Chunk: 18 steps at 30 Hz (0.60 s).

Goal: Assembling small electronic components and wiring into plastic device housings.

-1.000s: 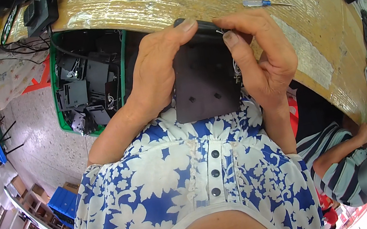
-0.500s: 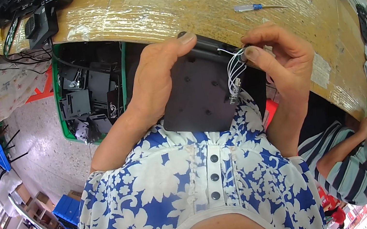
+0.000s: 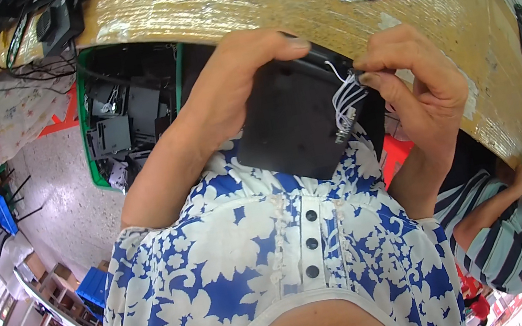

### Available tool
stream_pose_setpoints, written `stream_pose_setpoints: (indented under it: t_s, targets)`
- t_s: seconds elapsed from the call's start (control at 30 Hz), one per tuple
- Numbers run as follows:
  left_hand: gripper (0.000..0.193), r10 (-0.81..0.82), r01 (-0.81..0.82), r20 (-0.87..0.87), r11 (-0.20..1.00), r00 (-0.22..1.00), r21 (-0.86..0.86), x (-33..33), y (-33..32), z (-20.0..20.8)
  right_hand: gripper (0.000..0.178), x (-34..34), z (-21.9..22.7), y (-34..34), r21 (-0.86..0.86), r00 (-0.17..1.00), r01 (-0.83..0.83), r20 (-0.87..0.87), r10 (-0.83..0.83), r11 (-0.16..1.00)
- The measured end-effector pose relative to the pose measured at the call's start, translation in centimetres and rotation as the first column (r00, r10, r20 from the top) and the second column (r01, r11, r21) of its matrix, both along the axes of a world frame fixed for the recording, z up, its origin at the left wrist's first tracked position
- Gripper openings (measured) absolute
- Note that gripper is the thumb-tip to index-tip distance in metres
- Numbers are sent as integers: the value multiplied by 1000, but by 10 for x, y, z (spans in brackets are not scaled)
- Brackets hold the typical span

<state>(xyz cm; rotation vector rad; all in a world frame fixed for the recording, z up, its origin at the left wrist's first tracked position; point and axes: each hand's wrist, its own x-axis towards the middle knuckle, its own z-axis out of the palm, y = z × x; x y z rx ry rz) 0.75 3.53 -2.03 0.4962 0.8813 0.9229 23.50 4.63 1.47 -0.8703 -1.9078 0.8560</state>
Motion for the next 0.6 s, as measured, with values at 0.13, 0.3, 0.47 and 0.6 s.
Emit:
stream_pose_setpoints:
  t_s: [0.13, 0.3, 0.47, 0.6]
  targets:
    - [19, -236, 252, -146, 963, 961, 97, 6, 10, 9, 19, -1, -1, 4, -84, 993, -117, -24, 115, 990]
    - [18, -272, 374, -415, 908, 868, 189, 9, 13, 21, 22, 4, 0, 8, -105, 982, -181, -73, 174, 978]
    - [19, -263, 427, -502, 871, 824, 243, 9, 11, 26, 23, 8, 2, 7, -112, 987, -161, -33, 158, 981]
    - [17, -204, 413, -532, 857, 822, 310, 11, 7, 27, 21, 5, 3, 5, -46, 988, -151, 6, 151, 987]
